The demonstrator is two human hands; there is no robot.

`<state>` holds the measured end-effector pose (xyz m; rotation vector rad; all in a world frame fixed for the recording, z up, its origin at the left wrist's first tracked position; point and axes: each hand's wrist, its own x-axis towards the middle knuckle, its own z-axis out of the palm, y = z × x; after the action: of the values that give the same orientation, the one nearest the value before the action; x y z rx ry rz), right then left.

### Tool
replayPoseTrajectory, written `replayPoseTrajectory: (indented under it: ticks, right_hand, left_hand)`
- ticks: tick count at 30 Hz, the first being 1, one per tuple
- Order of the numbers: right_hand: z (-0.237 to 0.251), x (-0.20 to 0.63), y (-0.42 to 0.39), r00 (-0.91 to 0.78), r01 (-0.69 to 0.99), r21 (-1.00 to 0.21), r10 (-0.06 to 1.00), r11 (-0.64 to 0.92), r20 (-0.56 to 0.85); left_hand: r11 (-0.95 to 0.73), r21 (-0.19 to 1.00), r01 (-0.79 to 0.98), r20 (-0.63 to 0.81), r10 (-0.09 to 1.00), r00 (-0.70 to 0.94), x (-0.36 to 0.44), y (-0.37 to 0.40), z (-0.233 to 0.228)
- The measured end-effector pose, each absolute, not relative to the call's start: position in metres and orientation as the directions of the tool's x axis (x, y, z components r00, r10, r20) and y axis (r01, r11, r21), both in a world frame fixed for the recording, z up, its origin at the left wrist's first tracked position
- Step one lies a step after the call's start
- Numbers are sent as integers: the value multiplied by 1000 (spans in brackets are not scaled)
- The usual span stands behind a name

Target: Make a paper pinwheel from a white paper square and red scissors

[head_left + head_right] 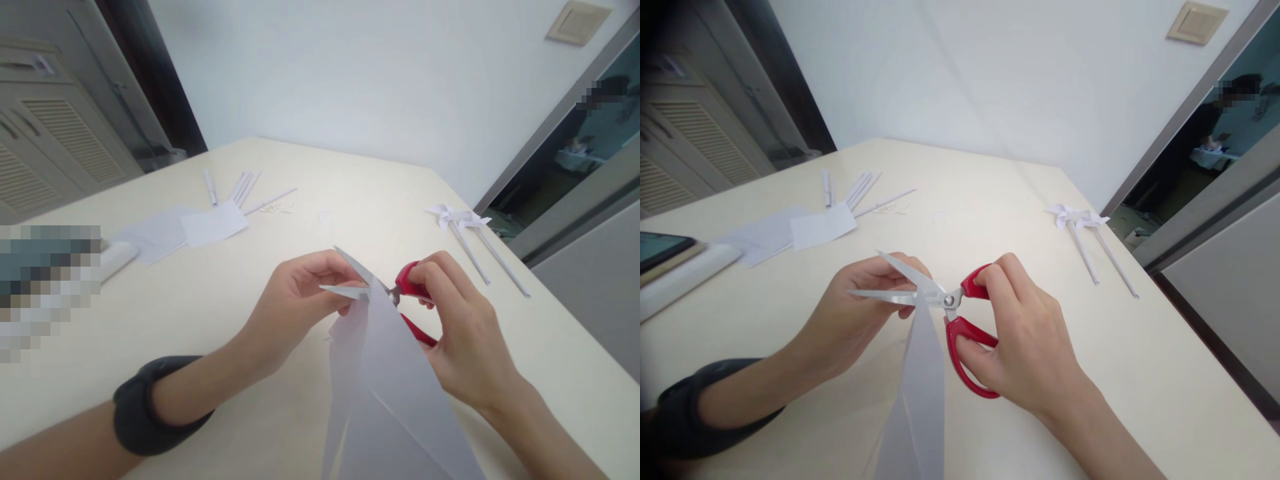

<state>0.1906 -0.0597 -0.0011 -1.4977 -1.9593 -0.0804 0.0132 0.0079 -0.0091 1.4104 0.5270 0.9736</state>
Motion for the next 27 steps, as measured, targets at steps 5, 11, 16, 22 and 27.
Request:
replayPoseTrajectory:
  ticks: [5, 11, 16, 22, 27]
  right_hand:
    - [-3, 191, -58, -129, 895, -292, 823, 337, 553]
    - [-3, 192, -59, -130, 900, -273, 809, 339, 573]
    - [-3, 191, -58, -121, 905, -262, 793, 335, 597]
    - [-4, 191, -58, -124, 912, -240, 781, 333, 612]
    - [-3, 191, -59, -145, 916, -209, 771, 342, 620]
  left_hand:
    - [-94, 966, -243, 215, 814, 540, 13, 8, -10]
    - [-99, 963, -251, 223, 816, 533, 13, 7, -10]
    - [-106, 961, -257, 233, 811, 536, 12, 8, -11]
    - [-103, 960, -262, 234, 809, 540, 13, 7, -9]
    - [-97, 953, -288, 245, 805, 540, 13, 6, -6]
